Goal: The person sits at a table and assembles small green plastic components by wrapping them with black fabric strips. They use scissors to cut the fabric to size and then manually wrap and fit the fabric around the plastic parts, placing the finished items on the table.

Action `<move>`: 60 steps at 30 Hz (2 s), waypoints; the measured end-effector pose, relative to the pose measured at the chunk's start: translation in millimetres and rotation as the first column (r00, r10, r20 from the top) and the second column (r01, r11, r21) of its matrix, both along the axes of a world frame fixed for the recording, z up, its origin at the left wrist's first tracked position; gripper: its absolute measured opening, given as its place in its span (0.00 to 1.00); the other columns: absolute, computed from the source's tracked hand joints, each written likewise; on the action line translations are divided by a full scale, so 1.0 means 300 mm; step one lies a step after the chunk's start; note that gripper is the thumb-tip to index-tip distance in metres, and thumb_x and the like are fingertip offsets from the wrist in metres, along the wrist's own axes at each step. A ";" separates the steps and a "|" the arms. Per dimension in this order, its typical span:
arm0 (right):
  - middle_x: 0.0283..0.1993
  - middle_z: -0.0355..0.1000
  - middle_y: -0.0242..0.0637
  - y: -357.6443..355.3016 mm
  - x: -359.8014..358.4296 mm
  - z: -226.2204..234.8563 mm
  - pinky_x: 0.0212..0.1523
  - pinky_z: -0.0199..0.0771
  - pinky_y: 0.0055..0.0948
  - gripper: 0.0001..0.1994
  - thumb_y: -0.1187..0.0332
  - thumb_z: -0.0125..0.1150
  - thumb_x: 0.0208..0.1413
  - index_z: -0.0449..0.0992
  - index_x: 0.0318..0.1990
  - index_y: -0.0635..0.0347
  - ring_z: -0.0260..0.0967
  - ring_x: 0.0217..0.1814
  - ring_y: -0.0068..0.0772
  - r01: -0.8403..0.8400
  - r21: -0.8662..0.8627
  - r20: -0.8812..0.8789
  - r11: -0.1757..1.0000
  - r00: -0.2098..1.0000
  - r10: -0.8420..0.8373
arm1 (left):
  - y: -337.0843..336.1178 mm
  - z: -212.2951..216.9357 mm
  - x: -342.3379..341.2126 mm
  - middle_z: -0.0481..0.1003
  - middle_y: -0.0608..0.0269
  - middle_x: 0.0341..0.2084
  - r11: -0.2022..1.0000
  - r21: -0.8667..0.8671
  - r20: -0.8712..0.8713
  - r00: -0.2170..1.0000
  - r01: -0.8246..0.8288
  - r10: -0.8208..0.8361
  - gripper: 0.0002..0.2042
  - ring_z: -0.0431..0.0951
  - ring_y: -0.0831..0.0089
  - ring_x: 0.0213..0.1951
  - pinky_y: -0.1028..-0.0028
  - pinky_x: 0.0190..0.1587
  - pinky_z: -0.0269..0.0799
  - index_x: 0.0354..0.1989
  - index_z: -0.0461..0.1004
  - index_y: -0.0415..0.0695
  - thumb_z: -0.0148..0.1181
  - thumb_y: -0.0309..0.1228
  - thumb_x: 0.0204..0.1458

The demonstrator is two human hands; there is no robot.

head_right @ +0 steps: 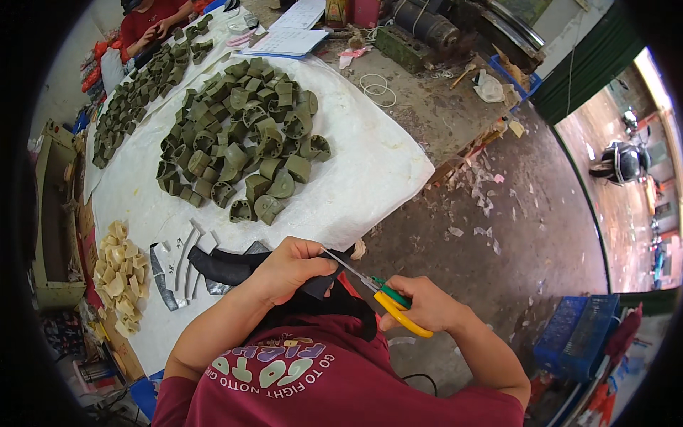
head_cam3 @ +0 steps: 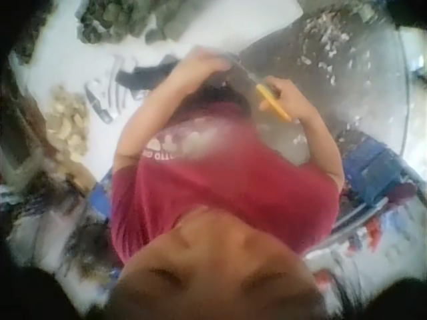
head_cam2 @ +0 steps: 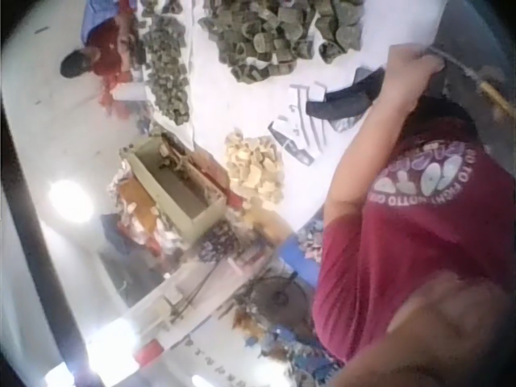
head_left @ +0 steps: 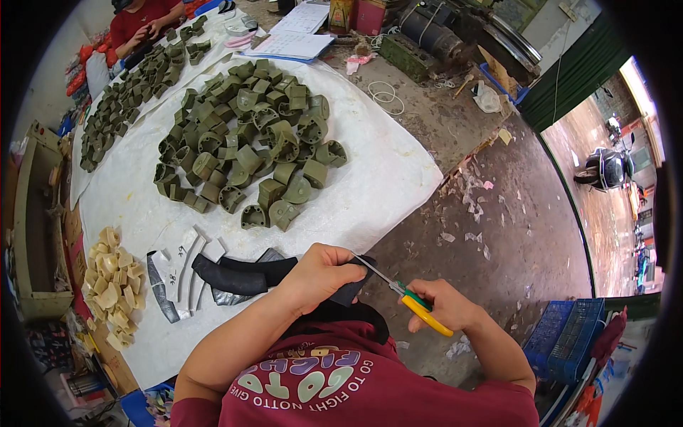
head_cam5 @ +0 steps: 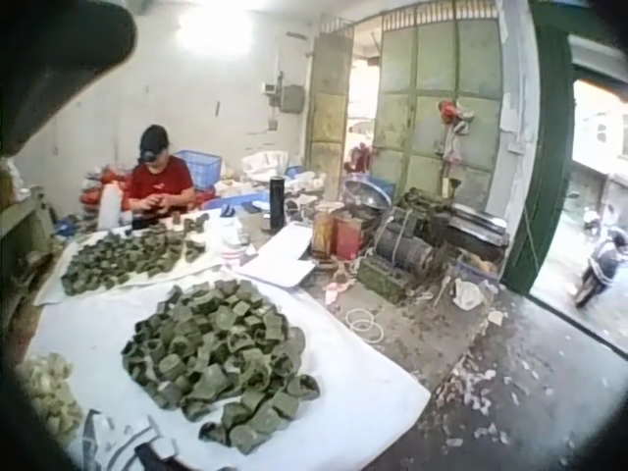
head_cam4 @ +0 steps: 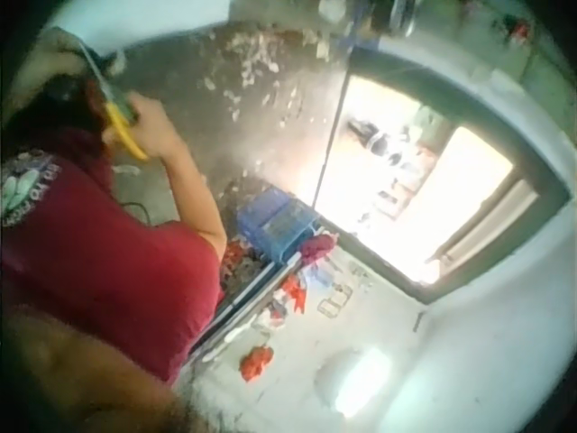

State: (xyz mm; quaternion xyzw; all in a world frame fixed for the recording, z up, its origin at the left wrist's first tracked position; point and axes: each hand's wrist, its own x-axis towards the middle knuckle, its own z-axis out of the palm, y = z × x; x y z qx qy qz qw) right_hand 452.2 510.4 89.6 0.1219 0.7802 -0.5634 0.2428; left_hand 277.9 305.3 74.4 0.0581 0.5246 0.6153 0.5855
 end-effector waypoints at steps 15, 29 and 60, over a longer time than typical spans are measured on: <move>0.25 0.70 0.26 -0.048 0.150 -0.114 0.28 0.64 0.22 0.16 0.61 0.75 0.44 0.76 0.35 0.61 0.62 0.28 0.13 0.407 -0.062 0.144 0.912 0.907 -0.395 | 0.017 -0.072 0.066 0.77 0.58 0.23 0.998 0.058 0.129 0.992 0.008 -0.016 0.05 0.78 0.72 0.24 0.74 0.29 0.75 0.32 0.76 0.35 0.59 0.26 0.53; 0.22 0.73 0.34 0.154 -0.537 0.040 0.28 0.67 0.27 0.14 0.60 0.61 0.54 0.77 0.28 0.65 0.68 0.26 0.21 0.557 0.589 -0.617 0.586 0.778 -0.119 | -0.232 0.139 -0.081 0.77 0.47 0.36 0.629 0.450 -0.249 0.588 -0.634 0.770 0.13 0.79 0.57 0.41 0.62 0.49 0.73 0.47 0.69 0.34 0.50 0.33 0.61; 0.40 0.76 0.37 -0.168 -0.552 -0.047 0.42 0.73 0.21 0.14 0.78 0.58 0.55 0.74 0.50 0.66 0.73 0.40 0.23 0.276 -0.600 -0.230 0.751 0.839 -0.492 | -0.361 -0.119 -0.273 0.75 0.52 0.44 0.883 0.236 -0.882 0.292 -0.405 0.369 0.21 0.76 0.58 0.44 0.67 0.47 0.72 0.50 0.72 0.38 0.64 0.21 0.45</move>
